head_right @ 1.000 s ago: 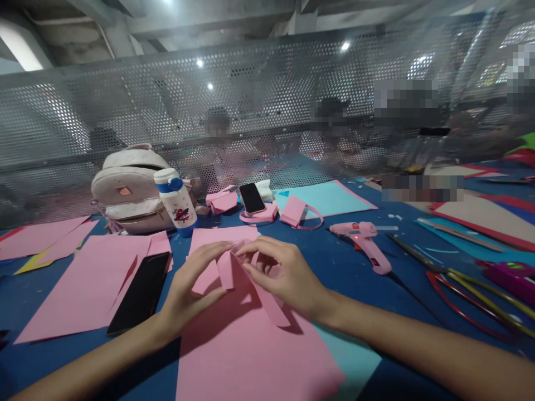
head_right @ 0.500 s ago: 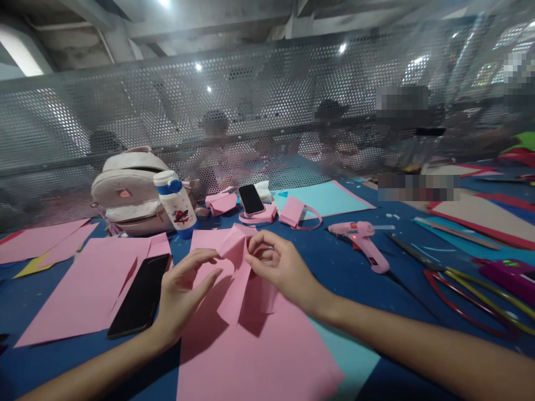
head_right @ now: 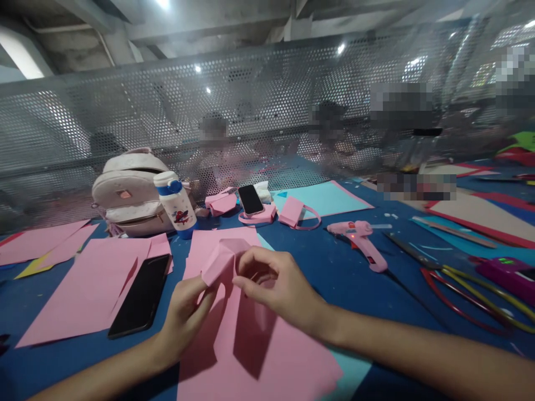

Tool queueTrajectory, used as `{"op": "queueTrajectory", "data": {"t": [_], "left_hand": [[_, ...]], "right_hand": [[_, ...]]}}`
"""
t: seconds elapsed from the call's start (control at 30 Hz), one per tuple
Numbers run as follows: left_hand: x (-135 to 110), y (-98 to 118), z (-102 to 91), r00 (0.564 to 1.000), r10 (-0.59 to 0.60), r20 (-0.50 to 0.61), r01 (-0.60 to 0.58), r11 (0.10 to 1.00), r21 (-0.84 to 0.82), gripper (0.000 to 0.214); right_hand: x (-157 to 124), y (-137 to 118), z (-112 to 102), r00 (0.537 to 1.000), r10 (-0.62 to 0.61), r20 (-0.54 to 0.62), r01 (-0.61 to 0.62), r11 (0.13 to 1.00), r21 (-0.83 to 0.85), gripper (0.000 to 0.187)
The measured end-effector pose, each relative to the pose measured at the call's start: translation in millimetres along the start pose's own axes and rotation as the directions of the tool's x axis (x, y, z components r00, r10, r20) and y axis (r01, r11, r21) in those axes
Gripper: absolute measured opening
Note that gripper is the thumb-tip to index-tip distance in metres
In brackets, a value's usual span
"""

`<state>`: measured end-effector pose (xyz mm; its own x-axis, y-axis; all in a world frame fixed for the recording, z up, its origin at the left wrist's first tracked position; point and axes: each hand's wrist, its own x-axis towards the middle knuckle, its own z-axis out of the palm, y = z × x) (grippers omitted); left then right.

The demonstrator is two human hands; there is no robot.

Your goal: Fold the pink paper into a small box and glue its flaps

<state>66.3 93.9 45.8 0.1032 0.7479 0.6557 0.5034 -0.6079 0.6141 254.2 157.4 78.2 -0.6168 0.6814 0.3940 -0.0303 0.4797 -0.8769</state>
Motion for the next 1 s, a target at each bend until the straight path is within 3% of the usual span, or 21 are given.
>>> {"op": "queueTrajectory", "data": {"t": [0.2, 0.4, 0.5, 0.67, 0.83, 1.0], "left_hand": [[-2, 0, -0.4, 0.998, 0.004, 0.06, 0.002, 0.996, -0.087, 0.027], [-7, 4, 5.2, 0.991, -0.019, 0.129, 0.04, 0.986, -0.162, 0.026], [-9, 7, 7.0, 0.983, -0.064, 0.169, 0.1, 0.972, -0.213, 0.029], [-8, 18, 7.1, 0.965, -0.129, 0.228, 0.209, 0.903, -0.375, 0.029], [-4, 27, 7.4, 0.901, -0.26, 0.348, 0.422, 0.712, -0.561, 0.027], [-2, 29, 9.8, 0.879, -0.29, 0.379, 0.47, 0.663, -0.582, 0.028]], "right_hand": [[-5, -3, -4, 0.969, -0.238, 0.062, 0.245, 0.949, -0.198, 0.015], [-2, -9, -13, 0.837, -0.529, 0.142, 0.529, 0.715, -0.457, 0.016], [0, -11, -18, 0.783, -0.581, 0.22, 0.59, 0.585, -0.557, 0.017], [2, -13, -24, 0.734, -0.597, 0.323, 0.649, 0.477, -0.592, 0.019], [3, -24, -25, 0.774, -0.528, 0.349, 0.606, 0.461, -0.648, 0.014], [2, -37, -25, 0.866, -0.36, 0.346, 0.498, 0.568, -0.655, 0.014]]}}
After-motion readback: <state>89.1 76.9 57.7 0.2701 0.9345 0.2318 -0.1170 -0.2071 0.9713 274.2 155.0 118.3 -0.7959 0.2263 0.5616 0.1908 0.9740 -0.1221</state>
